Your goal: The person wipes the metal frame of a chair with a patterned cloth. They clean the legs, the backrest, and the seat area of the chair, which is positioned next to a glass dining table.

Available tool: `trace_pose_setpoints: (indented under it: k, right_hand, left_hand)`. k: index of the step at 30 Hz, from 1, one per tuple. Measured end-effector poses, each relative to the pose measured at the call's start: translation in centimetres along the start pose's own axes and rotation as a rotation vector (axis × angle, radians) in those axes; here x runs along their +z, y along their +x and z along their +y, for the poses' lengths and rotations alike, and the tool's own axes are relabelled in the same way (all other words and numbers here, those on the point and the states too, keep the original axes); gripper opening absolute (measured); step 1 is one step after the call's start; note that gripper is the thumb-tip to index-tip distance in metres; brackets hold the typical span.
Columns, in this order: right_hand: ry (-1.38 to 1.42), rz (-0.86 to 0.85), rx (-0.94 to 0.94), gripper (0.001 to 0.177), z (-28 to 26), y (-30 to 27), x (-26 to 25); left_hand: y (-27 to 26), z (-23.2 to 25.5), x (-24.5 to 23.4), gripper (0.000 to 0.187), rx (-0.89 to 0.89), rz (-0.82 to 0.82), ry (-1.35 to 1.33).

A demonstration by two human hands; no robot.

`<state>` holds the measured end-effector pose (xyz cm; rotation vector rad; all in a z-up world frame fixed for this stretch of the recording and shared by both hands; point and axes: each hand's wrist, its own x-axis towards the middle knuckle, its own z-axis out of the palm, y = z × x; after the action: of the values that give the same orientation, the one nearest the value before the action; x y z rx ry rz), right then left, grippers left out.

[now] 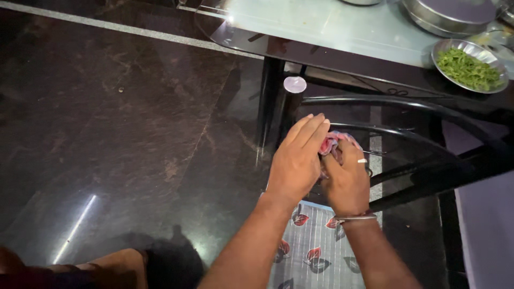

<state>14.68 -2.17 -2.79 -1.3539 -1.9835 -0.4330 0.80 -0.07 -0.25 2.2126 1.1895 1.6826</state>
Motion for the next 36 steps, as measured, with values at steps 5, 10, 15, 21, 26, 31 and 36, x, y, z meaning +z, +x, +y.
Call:
trace_pose_setpoints:
  k: [5, 10, 15, 21, 26, 31, 36]
  right_hand:
    - [0.005, -0.092, 0.030, 0.045, 1.2, -2.4, 1.7]
    - [-0.007, -0.256, 0.103, 0.048, 1.8, -5.2, 2.7]
    - [-0.016, -0.175, 0.115, 0.043, 1.4, -5.3, 1.2]
    - [0.106, 0.113, 0.185, 0.045, 1.2, -3.2, -2.3]
    - [0.025, -0.010, 0.029, 0.057, 2.9, -3.1, -0.3]
    - [-0.035, -0.094, 0.203, 0.042, 4.0, -6.7, 0.4]
    - [-0.026, 0.144, 0.368, 0.044, 5.7, -6.9, -2.5]
  left_hand:
    - [-0.7, -0.1, -0.1, 0.050, 0.007, 0.007, -0.029]
    - [-1.0, -0.6, 0.5, 0.058, 0.034, -0.026, 0.039]
    - [-2.1, -0.7, 0.8, 0.062, 0.046, -0.034, 0.141]
    - [-5.9, -0.6, 2.7, 0.048, -0.413, 0.018, -0.127]
    - [-7.5, -2.8, 6.6, 0.040, -0.635, -0.066, -0.329]
    - [-8.1, -3.5, 7.9, 0.024, -0.552, -0.056, -0.269]
    - [-7.5, -2.5, 8.3, 0.027, -0.608, -0.072, -0.265]
